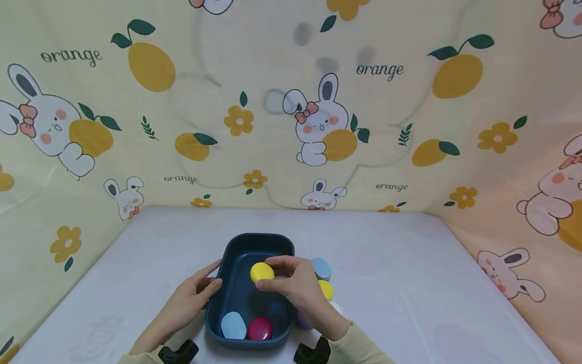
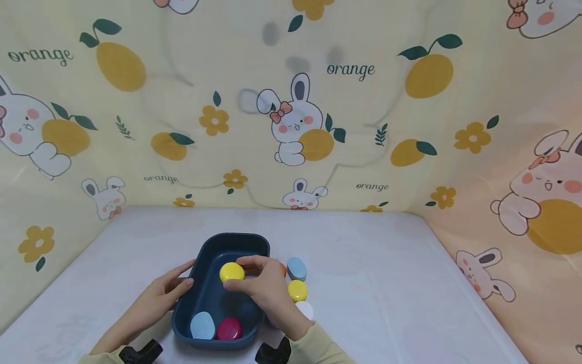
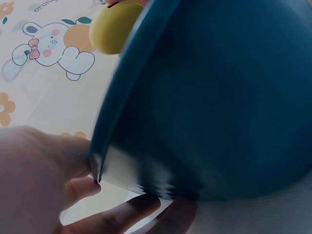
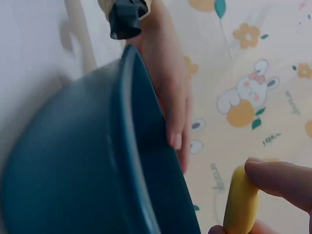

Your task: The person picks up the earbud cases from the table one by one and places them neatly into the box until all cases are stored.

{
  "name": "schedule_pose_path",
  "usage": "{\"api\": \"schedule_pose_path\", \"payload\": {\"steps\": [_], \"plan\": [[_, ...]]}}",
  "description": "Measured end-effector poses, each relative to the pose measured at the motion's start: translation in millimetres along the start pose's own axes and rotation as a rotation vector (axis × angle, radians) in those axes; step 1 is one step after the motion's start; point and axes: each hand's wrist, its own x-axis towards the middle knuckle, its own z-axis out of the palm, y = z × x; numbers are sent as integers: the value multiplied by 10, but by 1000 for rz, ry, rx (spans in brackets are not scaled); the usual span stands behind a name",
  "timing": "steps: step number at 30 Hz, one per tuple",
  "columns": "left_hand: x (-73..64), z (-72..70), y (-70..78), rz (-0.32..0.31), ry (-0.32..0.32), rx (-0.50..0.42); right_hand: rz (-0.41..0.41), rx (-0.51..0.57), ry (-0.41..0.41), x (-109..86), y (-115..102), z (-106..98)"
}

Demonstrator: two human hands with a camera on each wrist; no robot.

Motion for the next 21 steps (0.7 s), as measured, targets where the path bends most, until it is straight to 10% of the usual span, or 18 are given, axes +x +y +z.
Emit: {"api": "schedule_pose_path", "payload": {"steps": [21], "plan": [[-3, 1, 28, -27, -10, 16, 39, 0, -105, 3, 91, 210]]}}
